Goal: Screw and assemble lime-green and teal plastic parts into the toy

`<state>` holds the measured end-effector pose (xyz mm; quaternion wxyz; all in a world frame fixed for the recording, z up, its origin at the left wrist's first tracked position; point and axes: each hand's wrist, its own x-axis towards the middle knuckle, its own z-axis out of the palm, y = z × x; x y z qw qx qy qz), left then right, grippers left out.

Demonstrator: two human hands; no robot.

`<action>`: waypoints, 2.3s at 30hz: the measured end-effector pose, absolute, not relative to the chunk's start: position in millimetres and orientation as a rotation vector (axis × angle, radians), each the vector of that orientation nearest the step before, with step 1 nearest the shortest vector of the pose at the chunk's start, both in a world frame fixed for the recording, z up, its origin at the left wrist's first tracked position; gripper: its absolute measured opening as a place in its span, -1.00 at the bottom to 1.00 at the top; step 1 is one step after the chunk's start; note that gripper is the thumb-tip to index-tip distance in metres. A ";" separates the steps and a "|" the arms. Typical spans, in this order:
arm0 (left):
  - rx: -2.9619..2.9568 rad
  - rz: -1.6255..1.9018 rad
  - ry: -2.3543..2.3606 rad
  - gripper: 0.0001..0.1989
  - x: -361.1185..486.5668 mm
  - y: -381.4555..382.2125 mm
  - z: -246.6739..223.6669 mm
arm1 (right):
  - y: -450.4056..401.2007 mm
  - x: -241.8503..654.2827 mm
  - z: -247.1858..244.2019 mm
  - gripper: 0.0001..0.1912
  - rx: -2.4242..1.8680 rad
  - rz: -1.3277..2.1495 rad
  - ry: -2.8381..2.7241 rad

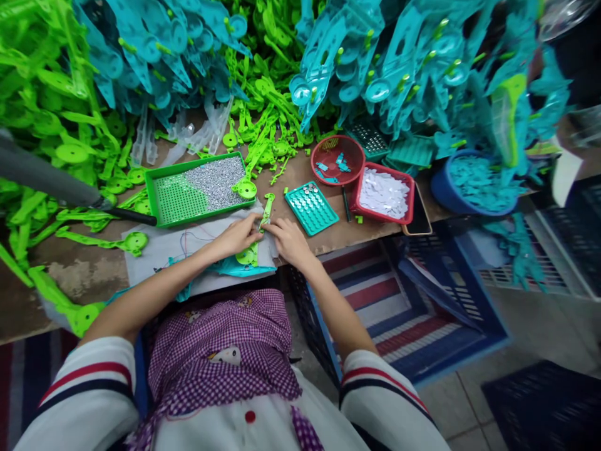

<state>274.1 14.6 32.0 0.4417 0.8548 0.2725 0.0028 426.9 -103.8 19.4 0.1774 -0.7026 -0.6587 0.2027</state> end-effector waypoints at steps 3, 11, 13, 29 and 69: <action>2.107 0.028 0.730 -0.68 270.6 10.2 31.7 | -102.7 439.5 22.2 -0.54 -1.911 0.566 -1.970; 2.305 0.128 0.715 -0.76 252.2 -1.8 40.1 | -100.5 420.0 22.2 -0.72 -2.003 0.574 -1.596; 2.351 0.090 0.747 -0.76 246.5 -4.7 43.8 | -94.2 415.0 20.9 -0.70 -2.073 0.566 -1.466; 2.653 -0.280 0.784 -0.71 251.9 -39.8 62.9 | -91.1 409.4 18.7 -0.67 -2.051 0.662 -1.345; 2.718 -0.075 0.583 -0.64 183.3 -34.1 69.5 | -119.5 380.7 18.2 -0.72 -1.978 0.379 -1.653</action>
